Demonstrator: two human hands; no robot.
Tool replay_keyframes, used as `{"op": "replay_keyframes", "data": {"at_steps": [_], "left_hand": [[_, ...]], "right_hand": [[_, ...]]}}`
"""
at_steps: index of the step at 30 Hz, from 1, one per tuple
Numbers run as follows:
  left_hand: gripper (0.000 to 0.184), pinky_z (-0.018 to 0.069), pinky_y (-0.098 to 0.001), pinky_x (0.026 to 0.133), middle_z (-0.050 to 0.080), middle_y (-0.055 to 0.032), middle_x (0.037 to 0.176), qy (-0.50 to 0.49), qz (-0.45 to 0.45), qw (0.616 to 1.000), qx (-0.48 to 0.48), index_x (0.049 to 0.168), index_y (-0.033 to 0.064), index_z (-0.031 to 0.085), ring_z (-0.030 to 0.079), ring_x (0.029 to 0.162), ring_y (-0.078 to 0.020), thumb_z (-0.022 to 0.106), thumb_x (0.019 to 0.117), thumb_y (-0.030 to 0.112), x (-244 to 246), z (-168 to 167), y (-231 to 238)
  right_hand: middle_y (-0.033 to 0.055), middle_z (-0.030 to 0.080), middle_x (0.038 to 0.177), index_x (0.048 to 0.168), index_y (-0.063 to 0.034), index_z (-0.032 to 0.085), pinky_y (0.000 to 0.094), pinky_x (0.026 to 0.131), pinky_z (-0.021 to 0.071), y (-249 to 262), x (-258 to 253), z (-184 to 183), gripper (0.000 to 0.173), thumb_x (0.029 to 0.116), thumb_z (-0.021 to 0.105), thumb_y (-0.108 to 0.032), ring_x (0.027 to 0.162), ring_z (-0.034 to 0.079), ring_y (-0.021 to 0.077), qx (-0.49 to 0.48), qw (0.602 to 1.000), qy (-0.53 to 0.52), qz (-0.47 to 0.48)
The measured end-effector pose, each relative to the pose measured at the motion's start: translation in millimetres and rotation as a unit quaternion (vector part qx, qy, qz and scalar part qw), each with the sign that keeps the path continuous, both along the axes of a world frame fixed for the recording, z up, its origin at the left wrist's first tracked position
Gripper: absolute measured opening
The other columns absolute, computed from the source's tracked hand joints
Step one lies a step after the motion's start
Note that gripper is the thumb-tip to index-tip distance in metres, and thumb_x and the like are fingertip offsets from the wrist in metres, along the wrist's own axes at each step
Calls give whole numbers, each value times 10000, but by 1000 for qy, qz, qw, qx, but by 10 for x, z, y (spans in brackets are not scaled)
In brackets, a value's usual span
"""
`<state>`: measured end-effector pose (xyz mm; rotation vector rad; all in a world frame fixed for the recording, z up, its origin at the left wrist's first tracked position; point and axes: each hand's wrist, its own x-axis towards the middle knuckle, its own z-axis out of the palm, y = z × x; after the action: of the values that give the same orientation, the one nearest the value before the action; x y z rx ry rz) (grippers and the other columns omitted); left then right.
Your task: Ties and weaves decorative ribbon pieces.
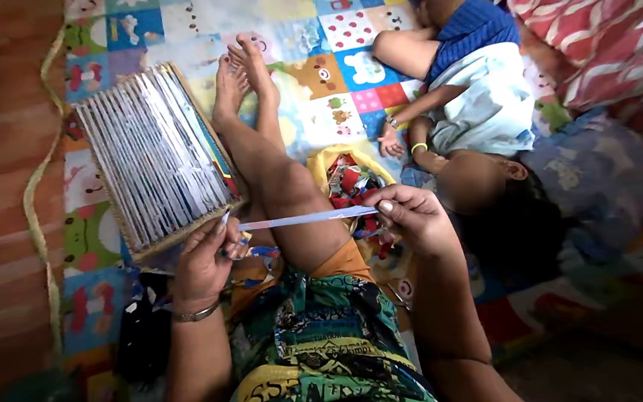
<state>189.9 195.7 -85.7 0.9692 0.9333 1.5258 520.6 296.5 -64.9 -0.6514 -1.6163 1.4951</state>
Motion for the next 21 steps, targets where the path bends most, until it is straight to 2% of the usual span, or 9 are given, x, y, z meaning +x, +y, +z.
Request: {"op": "replay_keyframes", "data": {"at_steps": [2, 6, 9, 15, 18, 21], "left_hand": [[244, 463, -139, 557, 620, 133, 724, 21, -29, 999, -16, 871, 225, 748, 527, 585, 36, 585, 1024, 324, -135, -85, -96], [214, 454, -98, 563, 685, 133, 782, 41, -110, 991, -56, 911, 223, 784, 548, 614, 76, 620, 1006, 325, -238, -211, -184], [206, 455, -102, 543, 691, 104, 787, -13, -122, 991, -60, 890, 189, 784, 552, 599, 64, 644, 988, 303, -253, -286, -159], [288, 436, -144, 527, 613, 109, 724, -137, -156, 977, -37, 844, 185, 719, 518, 567, 28, 626, 994, 412, -252, -431, -98], [278, 437, -140, 519, 587, 117, 683, -152, -129, 979, -50, 814, 181, 707, 507, 543, 30, 643, 989, 388, -265, -449, -88], [281, 429, -147, 521, 574, 96, 696, -114, -58, 988, -89, 816, 176, 677, 496, 551, 14, 558, 1021, 326, -204, -434, -63]], "right_hand": [[-84, 608, 697, 1073, -181, 755, 133, 489, 425, -32, 71, -85, 190, 1024, 576, -222, 527, 477, -38, -37, 999, 14, -16], [-84, 625, 690, 1080, -208, 765, 134, 492, 453, -57, 103, -123, 185, 1011, 594, -227, 516, 503, -32, -65, 995, 49, -54], [-102, 615, 667, 1076, -218, 763, 150, 527, 458, -8, 107, -108, 189, 1013, 586, -237, 526, 501, -27, -62, 992, 62, -88], [-124, 587, 645, 1094, -201, 743, 157, 528, 460, 52, 210, -157, 228, 1043, 520, -192, 521, 495, -22, -53, 988, 83, -118], [-131, 576, 638, 1087, -175, 733, 153, 508, 447, 37, 257, -165, 240, 1046, 497, -162, 510, 486, -23, -49, 988, 76, -124], [-122, 621, 687, 1067, -151, 727, 129, 494, 428, -3, 183, -174, 259, 1031, 473, -115, 520, 488, -39, -60, 991, 9, -118]]}}
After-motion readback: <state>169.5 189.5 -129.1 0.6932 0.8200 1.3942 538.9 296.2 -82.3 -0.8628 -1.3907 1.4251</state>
